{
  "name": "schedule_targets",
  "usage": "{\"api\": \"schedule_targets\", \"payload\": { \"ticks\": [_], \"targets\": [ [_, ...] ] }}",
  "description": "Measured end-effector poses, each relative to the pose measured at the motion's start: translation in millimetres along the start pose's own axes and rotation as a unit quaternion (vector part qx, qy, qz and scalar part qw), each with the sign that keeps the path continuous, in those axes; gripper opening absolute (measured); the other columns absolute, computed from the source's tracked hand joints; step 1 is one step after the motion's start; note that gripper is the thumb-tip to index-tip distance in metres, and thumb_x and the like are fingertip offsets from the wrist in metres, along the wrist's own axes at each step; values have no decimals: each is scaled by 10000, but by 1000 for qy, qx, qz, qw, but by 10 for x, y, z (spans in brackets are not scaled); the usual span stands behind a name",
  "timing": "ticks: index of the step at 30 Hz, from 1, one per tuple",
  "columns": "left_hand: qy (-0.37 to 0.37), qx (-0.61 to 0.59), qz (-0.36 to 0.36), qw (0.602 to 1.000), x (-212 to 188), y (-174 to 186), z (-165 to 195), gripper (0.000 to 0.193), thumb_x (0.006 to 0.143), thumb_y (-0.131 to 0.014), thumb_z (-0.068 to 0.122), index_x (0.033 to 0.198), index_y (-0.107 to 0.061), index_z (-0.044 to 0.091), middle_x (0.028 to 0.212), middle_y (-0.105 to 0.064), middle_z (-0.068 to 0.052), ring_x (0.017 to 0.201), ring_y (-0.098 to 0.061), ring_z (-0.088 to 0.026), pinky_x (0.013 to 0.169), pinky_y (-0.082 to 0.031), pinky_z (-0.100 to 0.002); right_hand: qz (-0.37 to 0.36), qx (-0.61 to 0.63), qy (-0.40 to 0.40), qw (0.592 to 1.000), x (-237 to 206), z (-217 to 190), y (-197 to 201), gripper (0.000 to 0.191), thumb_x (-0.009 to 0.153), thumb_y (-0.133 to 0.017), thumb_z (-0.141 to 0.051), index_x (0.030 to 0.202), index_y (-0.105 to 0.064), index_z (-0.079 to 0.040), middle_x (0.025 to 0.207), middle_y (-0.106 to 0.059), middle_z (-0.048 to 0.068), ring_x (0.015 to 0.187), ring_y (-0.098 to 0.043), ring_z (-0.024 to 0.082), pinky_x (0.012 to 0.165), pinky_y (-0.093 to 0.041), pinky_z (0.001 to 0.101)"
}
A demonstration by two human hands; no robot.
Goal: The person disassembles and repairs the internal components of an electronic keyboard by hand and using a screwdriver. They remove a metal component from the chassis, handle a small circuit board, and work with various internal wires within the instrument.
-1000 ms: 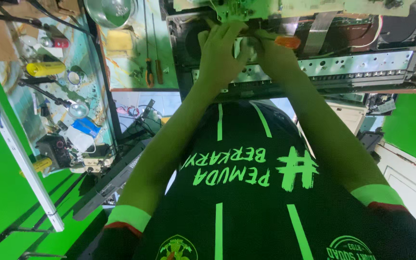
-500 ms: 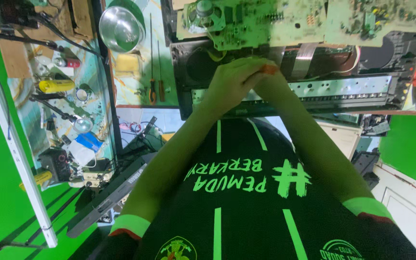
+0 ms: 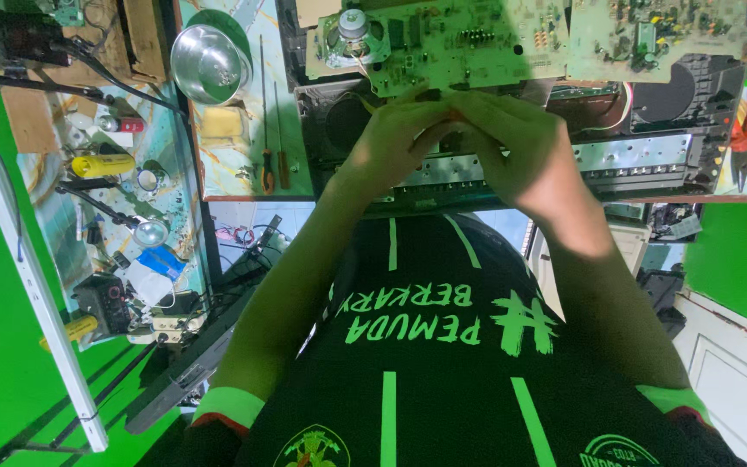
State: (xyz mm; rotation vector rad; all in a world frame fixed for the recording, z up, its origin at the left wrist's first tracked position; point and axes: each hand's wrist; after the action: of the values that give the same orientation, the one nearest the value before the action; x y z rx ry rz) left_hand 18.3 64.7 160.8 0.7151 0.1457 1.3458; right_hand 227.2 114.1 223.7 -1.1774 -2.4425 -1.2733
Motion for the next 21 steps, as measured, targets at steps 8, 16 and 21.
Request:
{"api": "schedule_targets", "payload": {
  "ticks": [8,16,21],
  "targets": [
    [53,-43,9,998,-67,24,39,224,984,-680,139,1206,-704,120,1205,-771,-59,1160,-748,-243,1276,-307,-559,-49,6,-54,997,99,-81,-37,228,1013,-777,-62,1201,-710,48,1009,-745,196,777,-738,237,653,-594,294],
    [3,-44,-12,999,-90,41,-7,239,1066,-627,104,1291,-654,28,1348,-682,-173,1313,-641,-320,1173,-479,-491,-10,16,74,997,104,22,-46,132,1135,-621,43,1258,-662,19,1179,-733,191,988,-782,263,849,-615,271],
    [78,-95,12,992,-115,49,47,292,1003,-672,138,1281,-667,48,1298,-713,-148,1246,-697,-292,1103,-548,-436,-6,12,-31,999,89,16,-101,173,1032,-794,-98,1122,-725,33,938,-750,171,733,-740,213,610,-587,283]
  ]
}}
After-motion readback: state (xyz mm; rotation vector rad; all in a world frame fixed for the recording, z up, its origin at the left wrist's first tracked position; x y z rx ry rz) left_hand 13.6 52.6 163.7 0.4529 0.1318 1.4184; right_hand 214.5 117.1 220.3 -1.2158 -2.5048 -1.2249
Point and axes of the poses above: each hand's wrist, its own x-axis towards the middle knuckle, its own y-axis out of the back of the hand, z = x × y
